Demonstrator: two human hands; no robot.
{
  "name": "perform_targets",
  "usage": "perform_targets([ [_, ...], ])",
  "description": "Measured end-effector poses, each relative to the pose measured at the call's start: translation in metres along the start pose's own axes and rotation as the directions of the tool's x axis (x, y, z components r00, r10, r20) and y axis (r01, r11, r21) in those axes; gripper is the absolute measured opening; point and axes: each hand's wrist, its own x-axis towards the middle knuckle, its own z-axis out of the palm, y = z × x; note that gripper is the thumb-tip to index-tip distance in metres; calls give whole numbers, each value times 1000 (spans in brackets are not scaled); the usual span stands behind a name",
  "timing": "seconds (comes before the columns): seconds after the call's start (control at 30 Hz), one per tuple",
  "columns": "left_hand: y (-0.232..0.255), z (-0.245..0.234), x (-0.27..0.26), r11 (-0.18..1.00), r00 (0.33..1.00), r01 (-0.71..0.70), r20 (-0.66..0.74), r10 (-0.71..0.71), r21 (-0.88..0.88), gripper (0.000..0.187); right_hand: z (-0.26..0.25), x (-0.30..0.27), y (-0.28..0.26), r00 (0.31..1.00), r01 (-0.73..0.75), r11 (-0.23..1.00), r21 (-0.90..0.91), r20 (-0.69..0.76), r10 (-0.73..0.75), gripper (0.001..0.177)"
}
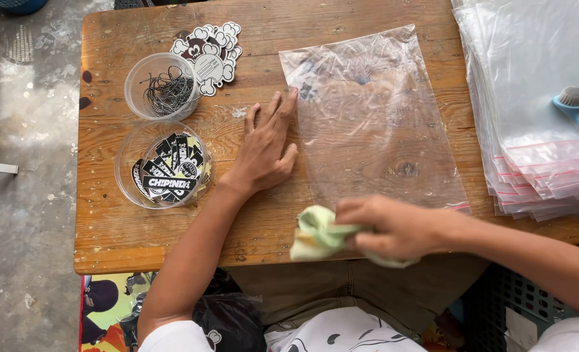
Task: The person attaches a decorative charm to the zipper of a blue bag. They then wipe a clear plastic bag with a cloth, place the bag inside, add a sticker, and seal the package.
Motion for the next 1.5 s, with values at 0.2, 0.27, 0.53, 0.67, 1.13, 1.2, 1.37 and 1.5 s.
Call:
perform_targets([
  [0.2, 8, -5, -11, 998, 999, -35, -1, 35, -55, 115, -52, 27, -23, 862, -54, 863, -503, -459, -214, 45],
  [0.27, 21, -7, -18, 999, 997, 20, 76, -24, 46, 124, -53, 37, -4, 866, -66, 808, -585, -436, -245, 45],
  [0.53, 36, -15, -23, 968, 966, 129, 192, -172, 215, 154, -61, 109, 90, 904, -3, 396, -918, -172, -392, 42],
  [0.67, 37, -15, -24, 977, 982, 77, 153, -109, 201, 153, -102, 159, 124, 848, -60, 404, -913, -260, -462, 40],
  [1.13, 26, -13, -25, 993, 995, -83, 60, 78, 87, 124, -156, 106, 71, 726, -554, 347, -757, -643, -244, 24],
  [1.2, 30, -9, -26, 992, 997, -79, 31, 76, 96, 126, -114, 88, 40, 828, -329, 408, -852, -468, -310, 34],
  [1.37, 34, -4, -26, 964, 990, -132, 87, 114, 230, 131, -43, 78, 34, 938, -45, 523, -851, -216, -270, 32],
  [1.5, 33, -2, -28, 960, 991, -129, 76, 114, 247, 130, -69, 87, 49, 899, -156, 419, -894, -304, -314, 28],
])
